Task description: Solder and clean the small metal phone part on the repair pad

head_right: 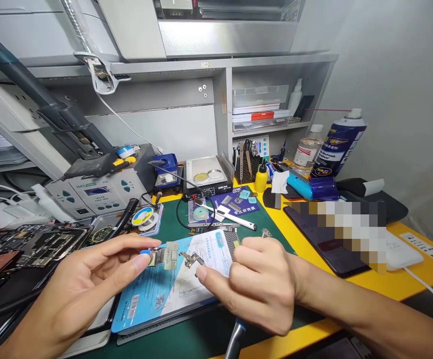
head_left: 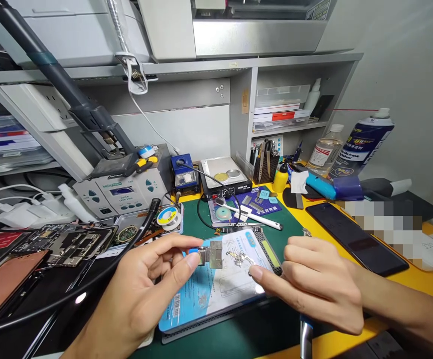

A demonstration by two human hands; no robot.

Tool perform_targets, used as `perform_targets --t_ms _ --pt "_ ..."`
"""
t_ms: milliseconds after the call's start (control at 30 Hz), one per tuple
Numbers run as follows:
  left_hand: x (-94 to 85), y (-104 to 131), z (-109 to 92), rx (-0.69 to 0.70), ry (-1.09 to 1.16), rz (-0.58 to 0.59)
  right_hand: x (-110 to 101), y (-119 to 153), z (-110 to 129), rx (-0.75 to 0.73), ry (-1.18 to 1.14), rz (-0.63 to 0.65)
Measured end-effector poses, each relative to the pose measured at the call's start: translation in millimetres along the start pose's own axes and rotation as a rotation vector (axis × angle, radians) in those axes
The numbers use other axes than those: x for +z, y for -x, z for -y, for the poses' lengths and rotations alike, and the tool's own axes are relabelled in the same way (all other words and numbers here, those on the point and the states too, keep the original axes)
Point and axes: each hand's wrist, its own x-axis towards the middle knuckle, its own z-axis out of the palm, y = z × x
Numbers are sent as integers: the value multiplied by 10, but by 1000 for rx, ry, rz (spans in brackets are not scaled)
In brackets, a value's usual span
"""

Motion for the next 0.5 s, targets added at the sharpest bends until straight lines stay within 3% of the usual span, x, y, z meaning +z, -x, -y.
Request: perform_targets --t_ms 267,367,500 --pt "22 17 -70 46 101 -60 -71 7 29 60 -36 46" --pt "-17 0 -59 25 188 -27 -69 -16 39 229 -38 62" --pt "-125 -75 -15 7 306 88 5 -101 42 510 -80 -86"
